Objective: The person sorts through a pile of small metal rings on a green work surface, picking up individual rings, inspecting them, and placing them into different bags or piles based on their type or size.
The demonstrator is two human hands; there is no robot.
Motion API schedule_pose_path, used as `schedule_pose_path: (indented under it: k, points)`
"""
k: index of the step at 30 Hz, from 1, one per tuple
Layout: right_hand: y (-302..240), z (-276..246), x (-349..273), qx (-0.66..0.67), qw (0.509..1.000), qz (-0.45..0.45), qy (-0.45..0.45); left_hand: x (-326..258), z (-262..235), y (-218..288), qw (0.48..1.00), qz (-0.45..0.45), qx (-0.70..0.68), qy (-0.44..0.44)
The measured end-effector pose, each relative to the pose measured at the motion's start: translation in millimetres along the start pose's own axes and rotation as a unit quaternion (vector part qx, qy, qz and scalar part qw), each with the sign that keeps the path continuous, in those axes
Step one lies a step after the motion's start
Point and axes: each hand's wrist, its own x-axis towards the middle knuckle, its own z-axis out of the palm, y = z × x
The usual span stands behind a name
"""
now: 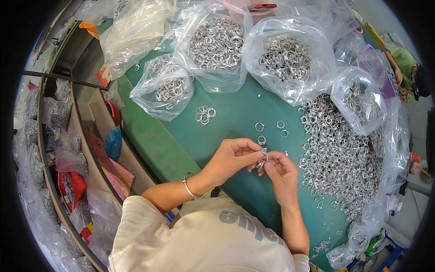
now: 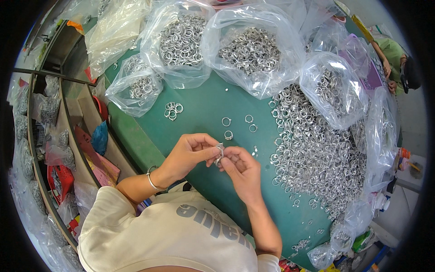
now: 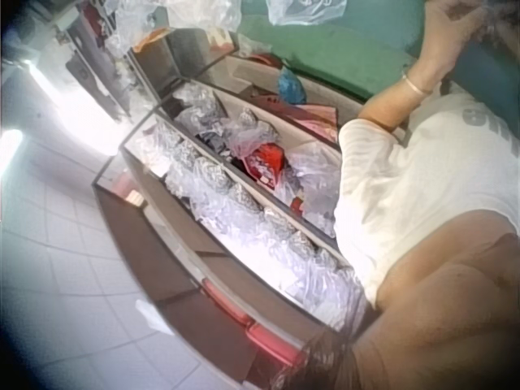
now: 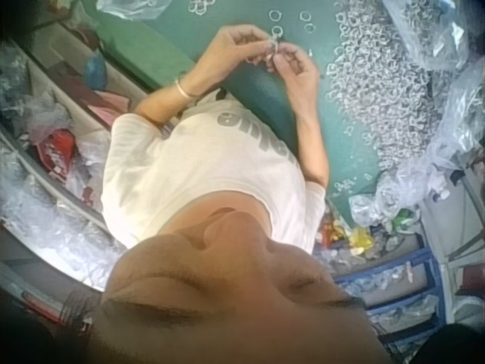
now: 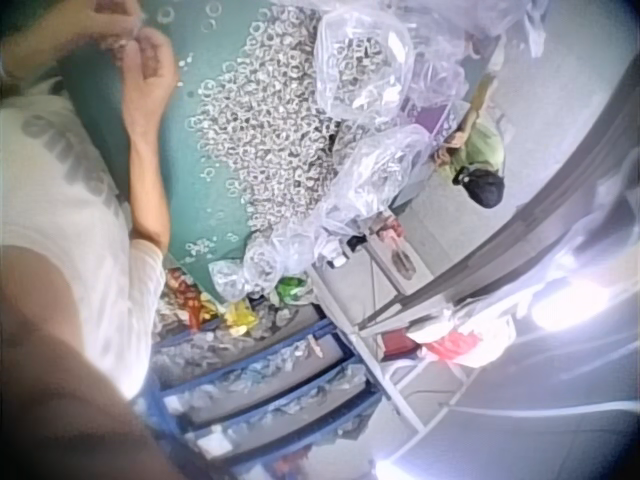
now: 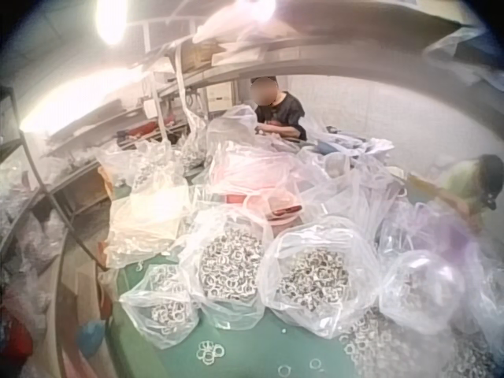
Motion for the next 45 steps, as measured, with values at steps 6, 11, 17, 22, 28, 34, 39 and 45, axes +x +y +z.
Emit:
schedule_pose_path:
  k: [6,11,17,22,28,34,39,45]
  points:
    - [-6,3,-1,-0.008,0.998,0.055,0.007,-3,0,-5,1.0,0.009,-0.011,-0.012]
    - [-8,-2,-3,0.236,0.962,0.128,0.047,-2,1,-10,0.997,0.068,0.004,-0.03]
    - [-12,6,-12,0.223,0.967,0.108,0.052,-2,2,-11,0.997,0.026,-0.074,0.004]
    - [-9,15,-13,-0.081,0.987,-0.075,0.116,-5,4,-8,0.993,0.028,-0.108,-0.027]
    - [-13,12,-8,-0.458,0.831,-0.286,0.132,-10,7,-4,0.994,0.101,-0.03,-0.035]
    - [-26,6,-4,-0.623,0.706,-0.33,0.066,-11,9,3,0.998,0.056,-0.022,-0.017]
    - [-52,2,2,-0.695,0.633,-0.34,-0.022,-11,11,9,1.0,0.016,-0.013,-0.001]
    - [-64,-3,2,-0.626,0.74,-0.239,-0.05,-8,17,12,1.0,0.003,-0.013,-0.011]
